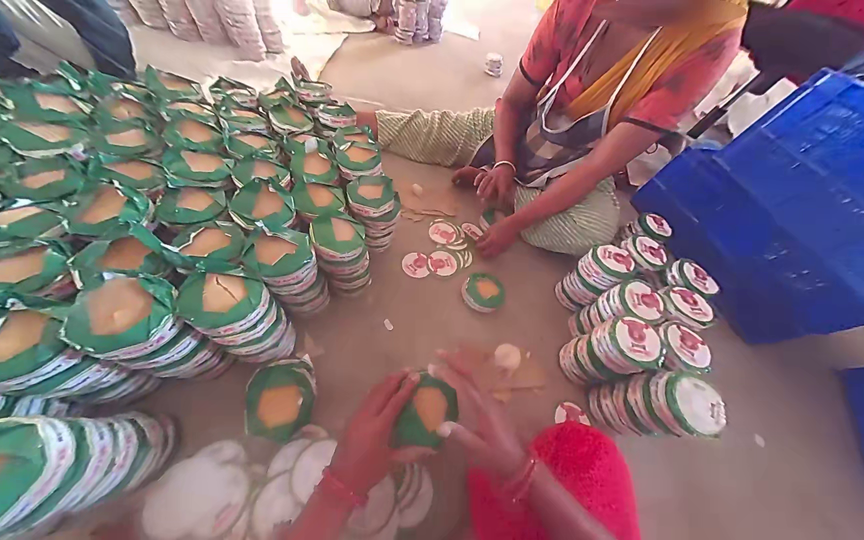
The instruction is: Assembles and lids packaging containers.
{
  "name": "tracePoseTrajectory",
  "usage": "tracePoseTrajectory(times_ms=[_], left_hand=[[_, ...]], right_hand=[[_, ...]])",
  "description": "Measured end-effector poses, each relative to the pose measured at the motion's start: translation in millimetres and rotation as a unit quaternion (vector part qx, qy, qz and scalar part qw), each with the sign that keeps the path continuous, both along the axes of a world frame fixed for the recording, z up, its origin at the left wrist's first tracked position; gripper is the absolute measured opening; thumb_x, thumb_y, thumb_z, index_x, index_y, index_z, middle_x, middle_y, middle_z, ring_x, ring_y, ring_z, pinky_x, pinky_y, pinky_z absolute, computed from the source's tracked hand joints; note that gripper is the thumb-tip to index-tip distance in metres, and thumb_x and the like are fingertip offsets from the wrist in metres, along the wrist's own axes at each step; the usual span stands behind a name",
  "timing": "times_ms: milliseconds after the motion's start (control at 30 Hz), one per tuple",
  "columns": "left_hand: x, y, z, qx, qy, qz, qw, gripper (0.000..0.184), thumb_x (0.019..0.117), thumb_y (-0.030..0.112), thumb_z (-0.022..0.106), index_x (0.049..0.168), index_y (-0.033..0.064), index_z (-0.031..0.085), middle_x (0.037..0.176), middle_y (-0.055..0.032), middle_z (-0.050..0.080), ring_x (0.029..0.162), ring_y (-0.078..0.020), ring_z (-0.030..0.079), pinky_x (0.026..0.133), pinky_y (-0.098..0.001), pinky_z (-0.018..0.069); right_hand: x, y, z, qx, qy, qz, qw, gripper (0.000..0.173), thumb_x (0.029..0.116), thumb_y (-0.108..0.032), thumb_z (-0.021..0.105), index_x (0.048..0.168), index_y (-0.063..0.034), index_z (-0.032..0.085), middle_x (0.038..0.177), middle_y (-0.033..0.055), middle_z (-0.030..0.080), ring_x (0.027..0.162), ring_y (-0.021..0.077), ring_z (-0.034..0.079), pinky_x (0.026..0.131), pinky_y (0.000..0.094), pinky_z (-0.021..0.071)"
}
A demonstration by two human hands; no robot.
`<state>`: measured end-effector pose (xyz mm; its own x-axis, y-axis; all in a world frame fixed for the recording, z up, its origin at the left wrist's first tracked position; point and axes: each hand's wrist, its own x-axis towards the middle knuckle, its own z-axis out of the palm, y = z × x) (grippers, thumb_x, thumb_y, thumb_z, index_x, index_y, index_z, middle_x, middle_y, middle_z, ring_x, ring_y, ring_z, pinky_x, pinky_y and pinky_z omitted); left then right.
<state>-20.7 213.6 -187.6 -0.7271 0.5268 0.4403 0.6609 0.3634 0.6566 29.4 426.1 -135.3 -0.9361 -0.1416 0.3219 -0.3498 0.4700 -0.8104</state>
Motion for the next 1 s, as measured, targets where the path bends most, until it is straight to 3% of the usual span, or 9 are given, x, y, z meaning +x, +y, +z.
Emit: tracePoseTrajectory(times_ms=[100,267,333,433,533,633,700,800,1000], left_hand=[[5.4,0.0,-4.2,-0.007,0.040,0.025,0.999,0.086,0.0754,0.065,0.077,0.141,0.0113,0.061,0.143,-0.0204,0.058,0.126,-0.0343,0.062,0.099,-0.0456,0.0561],[19.0,4.8,-10.5,-0.002,0.057,0.086,0.995,0.078,0.0739,0.055,0.079,0.137,0.0113,0.065,0.127,-0.0306,0.062,0.101,-0.0437,0.070,0.072,-0.0512,0.0613],[19.3,6.5,-14.5,0.000,0.106,0.102,0.989,0.075,0.0786,0.060,0.073,0.135,0.0101,0.065,0.122,-0.0276,0.066,0.099,-0.0384,0.071,0.073,-0.0456,0.0616],[17.3,8.1,-21.1,0.012,0.169,0.122,0.978,0.074,0.0859,0.068,0.062,0.128,0.0072,0.068,0.119,-0.0231,0.069,0.106,-0.0308,0.071,0.086,-0.0368,0.0593],[15.7,7.5,-23.9,0.030,0.177,0.122,0.976,0.073,0.0848,0.067,0.064,0.123,0.0047,0.069,0.118,-0.0218,0.070,0.105,-0.0283,0.071,0.088,-0.0352,0.0589],[14.3,6.7,-23.3,0.032,0.176,0.116,0.977,0.074,0.0835,0.067,0.067,0.123,0.0043,0.068,0.120,-0.0209,0.069,0.107,-0.0266,0.070,0.089,-0.0338,0.0589],[15.7,7.5,-23.5,0.031,0.178,0.118,0.977,0.073,0.0834,0.066,0.068,0.124,0.0044,0.067,0.120,-0.0213,0.068,0.107,-0.0269,0.070,0.087,-0.0336,0.0591],[16.8,6.1,-23.0,0.017,0.170,0.116,0.978,0.075,0.0854,0.067,0.064,0.126,0.0042,0.067,0.122,-0.0232,0.067,0.109,-0.0294,0.069,0.088,-0.0352,0.0587],[16.4,4.9,-19.9,0.013,0.156,0.110,0.982,0.074,0.0845,0.065,0.066,0.128,0.0051,0.064,0.121,-0.0263,0.066,0.101,-0.0321,0.071,0.078,-0.0377,0.0607]], right_hand=[[-8.2,4.6,8.5,0.111,0.000,-0.016,0.994,0.073,0.0942,-0.069,0.049,0.142,-0.0153,0.060,0.158,0.0159,0.045,0.150,0.0456,0.029,0.118,0.0646,0.0295],[-20.9,10.0,15.5,0.293,0.068,-0.006,0.954,0.073,0.0935,-0.077,0.037,0.139,-0.0274,0.064,0.157,0.0064,0.049,0.149,0.0462,0.033,0.116,0.0703,0.0279],[-23.9,9.4,13.5,0.359,0.110,0.004,0.927,0.069,0.0950,-0.075,0.036,0.137,-0.0301,0.066,0.157,0.0021,0.050,0.149,0.0420,0.036,0.116,0.0696,0.0275],[-24.8,6.1,12.1,0.425,0.143,0.031,0.893,0.067,0.0940,-0.074,0.041,0.138,-0.0298,0.065,0.156,-0.0024,0.051,0.150,0.0371,0.037,0.117,0.0682,0.0273],[-23.5,2.4,15.7,0.362,0.083,0.041,0.927,0.065,0.0953,-0.073,0.038,0.137,-0.0316,0.066,0.155,-0.0020,0.052,0.149,0.0385,0.037,0.116,0.0673,0.0296],[-23.0,6.0,13.1,0.122,0.006,0.019,0.992,0.072,0.1001,-0.069,0.027,0.127,-0.0205,0.073,0.151,0.0096,0.055,0.149,0.0436,0.033,0.117,0.0664,0.0265],[-20.8,15.8,10.0,0.189,0.052,-0.013,0.980,0.069,0.0985,-0.071,0.031,0.128,-0.0242,0.072,0.150,0.0081,0.056,0.146,0.0453,0.036,0.113,0.0663,0.0314],[-13.5,29.1,3.4,0.387,0.131,-0.001,0.913,0.070,0.0925,-0.079,0.035,0.139,-0.0348,0.063,0.153,0.0001,0.055,0.145,0.0410,0.043,0.112,0.0692,0.0337],[3.5,43.2,6.0,0.207,0.038,0.013,0.978,0.079,0.0926,-0.082,0.029,0.133,-0.0256,0.067,0.151,0.0073,0.055,0.148,0.0420,0.036,0.114,0.0656,0.0328]])
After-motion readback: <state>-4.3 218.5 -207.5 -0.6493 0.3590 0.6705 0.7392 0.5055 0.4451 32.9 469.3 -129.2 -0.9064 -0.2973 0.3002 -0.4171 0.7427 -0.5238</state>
